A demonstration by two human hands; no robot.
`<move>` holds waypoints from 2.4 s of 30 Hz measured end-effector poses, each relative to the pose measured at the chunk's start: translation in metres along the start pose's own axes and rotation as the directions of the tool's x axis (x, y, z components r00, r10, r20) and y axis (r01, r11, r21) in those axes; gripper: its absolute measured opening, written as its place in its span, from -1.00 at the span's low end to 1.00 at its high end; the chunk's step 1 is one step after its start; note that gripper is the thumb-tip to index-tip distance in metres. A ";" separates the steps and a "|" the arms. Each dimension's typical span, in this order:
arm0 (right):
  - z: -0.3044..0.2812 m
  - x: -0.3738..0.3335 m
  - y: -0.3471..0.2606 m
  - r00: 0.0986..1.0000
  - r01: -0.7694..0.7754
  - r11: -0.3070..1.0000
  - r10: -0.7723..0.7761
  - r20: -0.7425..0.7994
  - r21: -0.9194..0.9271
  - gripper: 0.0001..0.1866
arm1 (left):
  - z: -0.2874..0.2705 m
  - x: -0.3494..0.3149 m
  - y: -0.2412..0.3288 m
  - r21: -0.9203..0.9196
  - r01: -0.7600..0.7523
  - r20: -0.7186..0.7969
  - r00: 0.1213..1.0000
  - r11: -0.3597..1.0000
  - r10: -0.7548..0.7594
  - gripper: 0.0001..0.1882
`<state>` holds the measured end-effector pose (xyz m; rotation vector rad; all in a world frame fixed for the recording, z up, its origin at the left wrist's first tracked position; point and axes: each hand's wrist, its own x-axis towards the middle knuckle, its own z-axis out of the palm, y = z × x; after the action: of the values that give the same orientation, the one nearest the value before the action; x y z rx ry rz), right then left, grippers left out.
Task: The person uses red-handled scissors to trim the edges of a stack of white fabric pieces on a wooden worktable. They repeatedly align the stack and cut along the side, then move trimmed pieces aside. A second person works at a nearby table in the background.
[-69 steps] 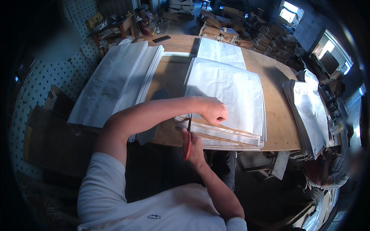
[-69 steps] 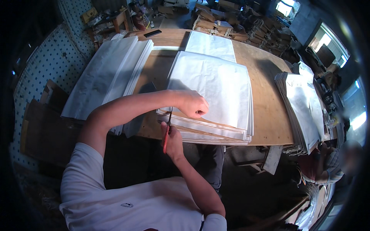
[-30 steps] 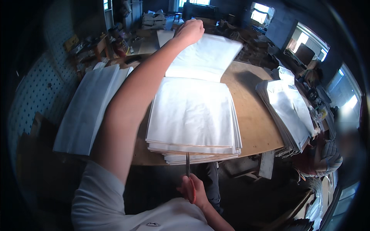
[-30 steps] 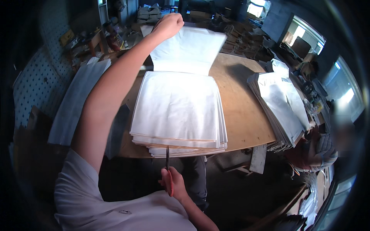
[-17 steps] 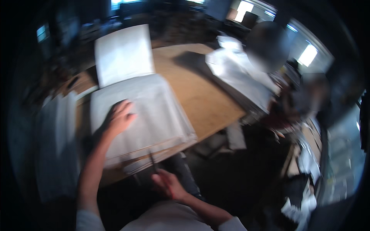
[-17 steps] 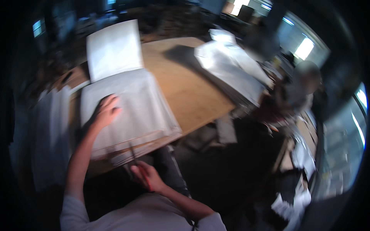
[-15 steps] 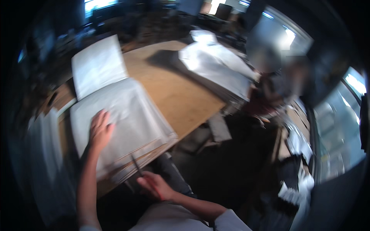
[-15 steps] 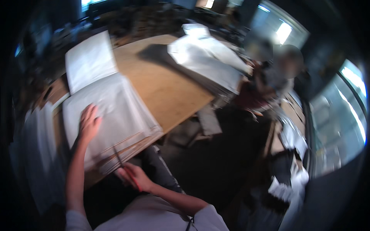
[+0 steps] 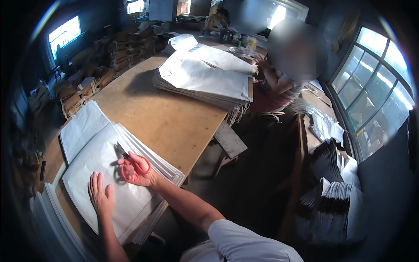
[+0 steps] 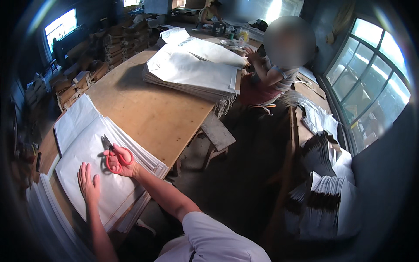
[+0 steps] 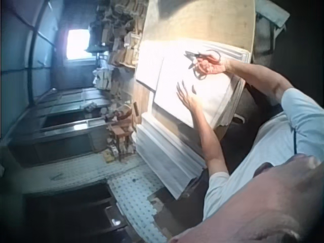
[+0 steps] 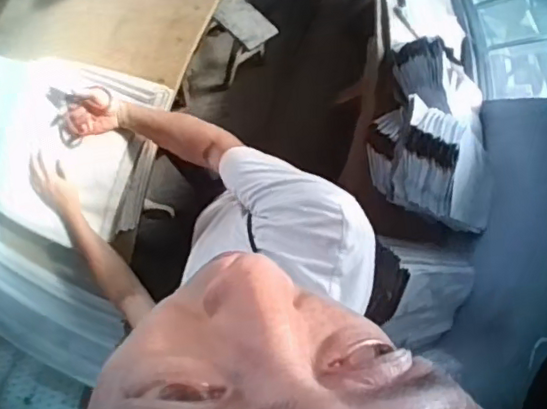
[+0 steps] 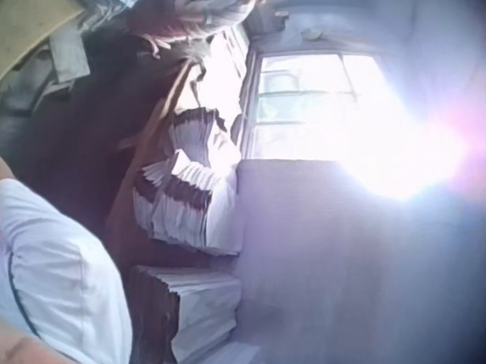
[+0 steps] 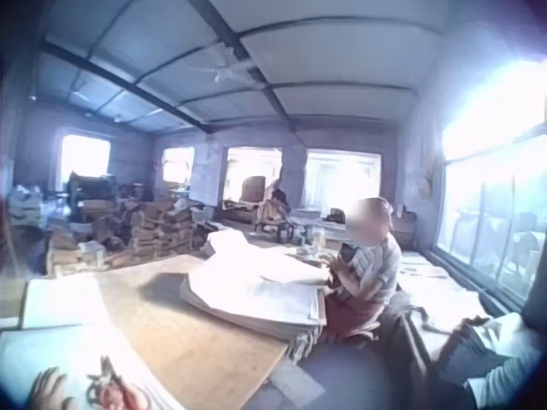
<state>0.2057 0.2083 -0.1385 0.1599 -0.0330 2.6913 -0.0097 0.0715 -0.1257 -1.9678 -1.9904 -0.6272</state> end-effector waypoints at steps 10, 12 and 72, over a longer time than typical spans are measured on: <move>-0.018 0.015 0.007 0.995 0.039 0.989 -0.026 0.094 -0.144 -0.42 | 0.012 -0.002 -0.015 0.021 -0.065 -0.076 0.995 0.998 0.067 -0.42; -0.018 0.011 0.006 0.995 0.062 0.985 -0.048 0.085 -0.160 -0.42 | 0.014 0.001 -0.014 0.026 -0.056 -0.068 0.996 0.998 0.058 -0.42; 0.122 -0.448 -0.007 -0.096 0.548 0.004 -0.993 -0.068 -0.837 -0.83 | -0.086 -0.038 0.039 -0.441 -0.120 0.390 0.867 0.889 0.311 -0.11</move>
<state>0.6227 0.0169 -0.0697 -0.8365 -0.3858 1.0017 0.0210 -0.0042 -0.0650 -2.7706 -1.9375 -0.6009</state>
